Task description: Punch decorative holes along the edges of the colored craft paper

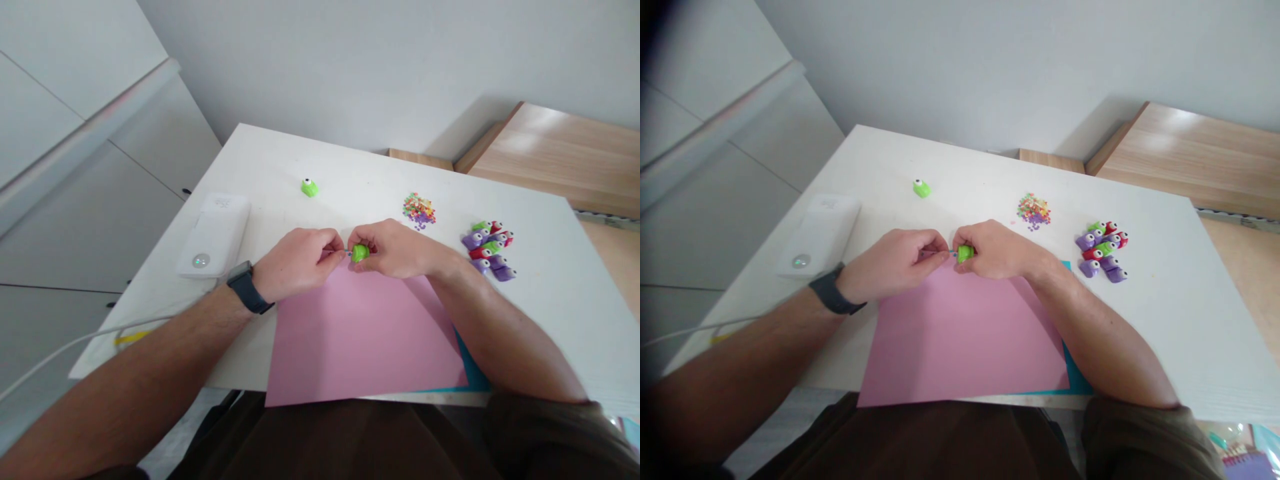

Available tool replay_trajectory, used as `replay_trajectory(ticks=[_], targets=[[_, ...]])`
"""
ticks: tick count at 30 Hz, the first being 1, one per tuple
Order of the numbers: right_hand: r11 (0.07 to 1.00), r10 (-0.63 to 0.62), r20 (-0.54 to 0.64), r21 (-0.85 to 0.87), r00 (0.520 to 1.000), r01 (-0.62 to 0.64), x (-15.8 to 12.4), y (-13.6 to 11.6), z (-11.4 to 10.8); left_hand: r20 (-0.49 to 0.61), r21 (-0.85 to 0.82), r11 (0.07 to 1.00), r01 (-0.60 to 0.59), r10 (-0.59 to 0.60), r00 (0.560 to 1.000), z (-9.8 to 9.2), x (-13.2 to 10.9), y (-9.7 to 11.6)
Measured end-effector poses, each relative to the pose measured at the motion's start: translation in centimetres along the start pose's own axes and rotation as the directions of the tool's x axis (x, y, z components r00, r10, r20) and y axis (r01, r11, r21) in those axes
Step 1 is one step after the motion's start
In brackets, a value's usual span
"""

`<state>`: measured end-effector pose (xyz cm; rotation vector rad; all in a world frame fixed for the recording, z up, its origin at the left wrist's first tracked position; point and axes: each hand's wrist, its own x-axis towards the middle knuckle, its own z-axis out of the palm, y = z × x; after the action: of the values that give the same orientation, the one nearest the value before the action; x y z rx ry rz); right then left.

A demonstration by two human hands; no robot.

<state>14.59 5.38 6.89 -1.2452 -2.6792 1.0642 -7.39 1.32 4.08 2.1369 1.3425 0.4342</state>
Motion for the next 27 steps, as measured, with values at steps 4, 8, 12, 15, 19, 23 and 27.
replay_trajectory(ticks=[4,8,12,15,19,23,27], targets=[[1.000,-0.006,-0.002,-0.012,1.000,0.006,0.0,0.0,0.0,0.002,-0.002,1.000,0.024,-0.024,1.000,-0.1,-0.1,0.2],[0.999,-0.031,-0.005,-0.042,1.000,0.031,0.1,-0.1,0.0,-0.019,0.006,1.000,0.004,-0.004,1.000,0.0,0.1,0.5],[0.998,-0.049,0.001,-0.047,0.999,0.049,0.0,-0.3,0.1,-0.043,0.001,0.999,-0.035,0.035,0.998,0.6,0.3,1.1],[0.997,-0.061,-0.006,-0.054,0.998,0.061,0.0,-0.5,0.2,-0.057,0.002,1.000,-0.003,0.004,0.998,1.1,0.4,1.4],[0.995,-0.073,-0.014,-0.069,0.997,0.072,0.0,-0.7,0.3,-0.038,-0.012,0.999,0.030,-0.031,0.999,1.2,0.6,1.5],[0.993,-0.100,-0.012,-0.062,0.995,0.099,-0.1,-0.8,0.4,-0.016,-0.021,1.000,0.023,-0.024,1.000,1.0,0.7,1.6],[0.991,-0.108,-0.016,-0.076,0.994,0.106,-0.1,-0.8,0.5,-0.012,-0.030,0.999,0.034,-0.034,0.999,0.8,0.7,1.7]])
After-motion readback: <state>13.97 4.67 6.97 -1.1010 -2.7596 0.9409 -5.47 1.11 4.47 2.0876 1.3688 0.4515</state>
